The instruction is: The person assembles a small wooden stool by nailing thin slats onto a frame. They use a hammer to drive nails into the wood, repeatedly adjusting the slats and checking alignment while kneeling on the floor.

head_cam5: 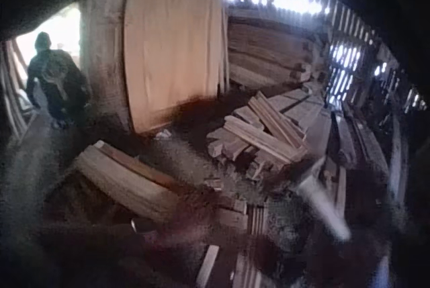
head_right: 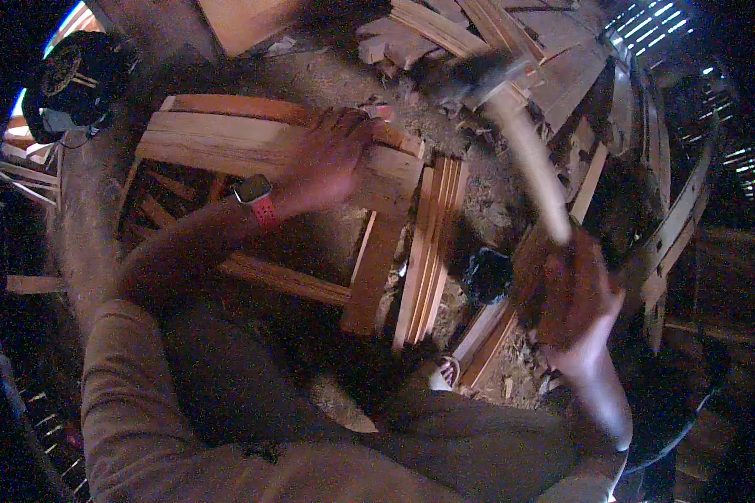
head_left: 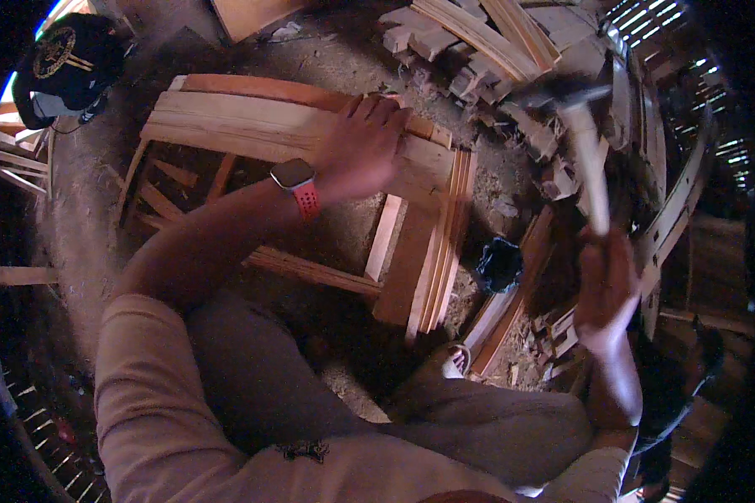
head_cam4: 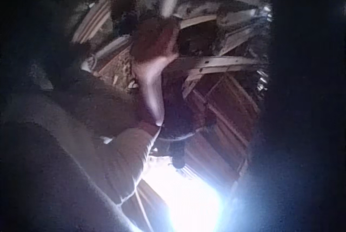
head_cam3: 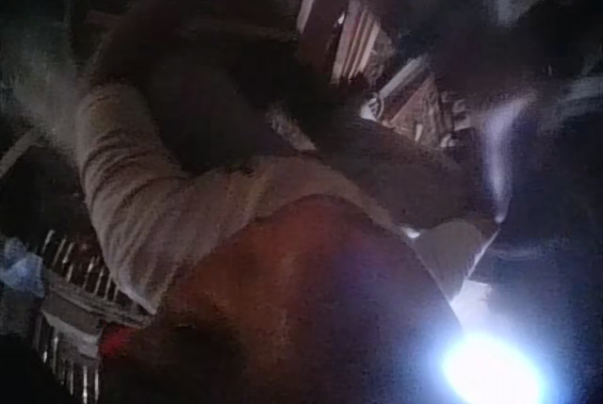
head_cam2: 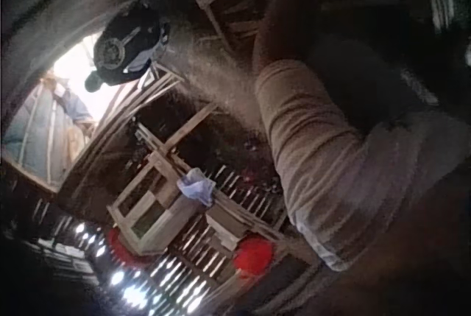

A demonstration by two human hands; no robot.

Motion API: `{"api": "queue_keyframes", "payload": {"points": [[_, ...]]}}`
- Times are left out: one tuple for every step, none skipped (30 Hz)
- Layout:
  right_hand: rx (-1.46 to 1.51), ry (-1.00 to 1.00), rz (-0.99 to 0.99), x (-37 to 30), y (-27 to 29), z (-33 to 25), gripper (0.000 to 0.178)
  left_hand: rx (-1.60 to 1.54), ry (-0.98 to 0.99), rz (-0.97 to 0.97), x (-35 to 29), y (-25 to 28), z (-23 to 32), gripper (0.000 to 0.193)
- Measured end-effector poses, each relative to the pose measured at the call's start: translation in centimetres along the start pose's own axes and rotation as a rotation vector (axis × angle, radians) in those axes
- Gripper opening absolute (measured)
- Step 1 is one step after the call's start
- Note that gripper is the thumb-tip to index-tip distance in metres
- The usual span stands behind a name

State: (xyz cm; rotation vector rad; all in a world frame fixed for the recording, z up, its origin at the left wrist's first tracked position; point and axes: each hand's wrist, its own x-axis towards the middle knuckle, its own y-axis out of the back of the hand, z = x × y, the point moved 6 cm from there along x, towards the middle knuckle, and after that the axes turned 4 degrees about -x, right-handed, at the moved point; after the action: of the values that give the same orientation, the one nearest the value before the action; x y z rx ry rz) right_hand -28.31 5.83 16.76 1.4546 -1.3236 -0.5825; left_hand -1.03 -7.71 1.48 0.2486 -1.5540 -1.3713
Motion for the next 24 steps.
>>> {"api": "queue_keyframes", "payload": {"points": [[0.117, -0.101, 0.093, -0.5, 0.5, 0.4, 0.026, -0.014, 0.012, 0.002, 0.1, -0.1, -0.2, 0.049], [0.22, -0.119, 0.17, -1.4, -0.2, 1.7, 0.025, -0.027, 0.025, 0.004, 0.1, -0.2, -0.2, 0.049], [0.03, -0.007, -0.038, -2.0, -2.3, 1.6, 0.025, -0.035, -0.001, 0.007, 0.2, -0.4, 0.4, 0.048], [-0.155, 0.124, -0.241, -2.2, -4.7, 1.8, 0.025, -0.024, -0.019, 0.02, 0.4, -0.2, 0.7, 0.046], [-0.344, 0.251, -0.443, -2.6, -6.3, 1.9, 0.024, -0.012, -0.037, 0.033, 0.7, -0.1, 0.8, 0.045], [-0.298, 0.274, -0.331, -1.6, -5.4, 1.2, 0.021, -0.03, -0.041, 0.045, 0.6, 0.0, 0.2, 0.044], [-0.252, 0.295, -0.232, -0.7, -3.6, 0.2, 0.017, -0.056, -0.037, 0.054, 0.3, 0.1, 0.1, 0.043], [0.065, -0.018, -0.261, -0.6, -3.5, 1.4, 0.016, -0.082, -0.034, 0.064, 0.0, 0.1, -0.1, 0.042], [0.573, -0.371, -0.137, -1.0, -3.2, 2.8, 0.015, -0.061, -0.019, 0.052, 0.1, 0.2, -0.1, 0.042], [0.935, -0.633, 0.103, -1.7, -2.8, 3.8, 0.014, -0.039, -0.003, 0.04, 0.1, 0.2, -0.1, 0.042], [0.695, -0.519, 0.08, -1.5, -1.6, 2.9, 0.015, -0.016, 0.012, 0.028, 0.1, 0.3, 0.0, 0.041], [0.652, -0.44, 0.05, -1.8, -2.3, 3.7, 0.015, -0.034, -0.008, 0.043, 0.3, 0.1, 0.1, 0.041], [0.604, -0.361, 0.026, -2.2, -2.9, 4.3, 0.015, -0.055, -0.027, 0.064, 0.1, -0.4, 0.2, 0.042], [0.568, -0.284, 0.006, -2.8, -3.6, 5.3, 0.015, -0.065, -0.045, 0.082, 0.4, -0.5, 0.1, 0.042], [0.198, 0.019, -0.117, -1.5, -3.7, 3.3, 0.015, -0.066, -0.042, 0.081, 0.8, -0.3, 0.0, 0.042], [0.096, 0.076, -0.111, -1.0, -3.1, 2.4, 0.015, -0.068, -0.032, 0.069, 0.6, -0.1, 0.2, 0.042], [-0.006, 0.133, -0.084, -0.4, -2.6, 1.3, 0.016, -0.07, -0.022, 0.058, 0.6, 0.1, 0.3, 0.043], [-0.108, 0.19, -0.057, 0.0, -2.0, 0.3, 0.016, -0.079, -0.001, 0.052, 0.4, 0.0, 0.1, 0.043], [-0.042, 0.037, 0.008, 0.4, -0.3, -0.3, 0.017, -0.091, 0.016, 0.049, 0.3, 0.0, -0.2, 0.044], [0.023, -0.115, 0.073, 0.3, 0.5, -0.4, 0.018, -0.102, 0.034, 0.045, 0.1, 0.0, -0.4, 0.045], [0.077, -0.147, 0.09, -0.1, 0.6, -0.5, 0.017, -0.096, 0.021, 0.036, 0.4, 0.0, -0.4, 0.044], [0.032, 0.006, -0.037, -0.8, -1.2, 0.3, 0.017, -0.097, 0.008, 0.026, 0.4, -0.1, -0.3, 0.044], [-0.023, 0.149, -0.16, -2.4, -3.8, 2.6, 0.016, -0.105, -0.017, 0.02, 0.8, -0.3, 0.2, 0.044], [-0.066, 0.217, -0.181, -2.3, -4.6, 2.8, 0.016, -0.102, -0.018, 0.028, 0.7, -0.2, 0.2, 0.044]]}}
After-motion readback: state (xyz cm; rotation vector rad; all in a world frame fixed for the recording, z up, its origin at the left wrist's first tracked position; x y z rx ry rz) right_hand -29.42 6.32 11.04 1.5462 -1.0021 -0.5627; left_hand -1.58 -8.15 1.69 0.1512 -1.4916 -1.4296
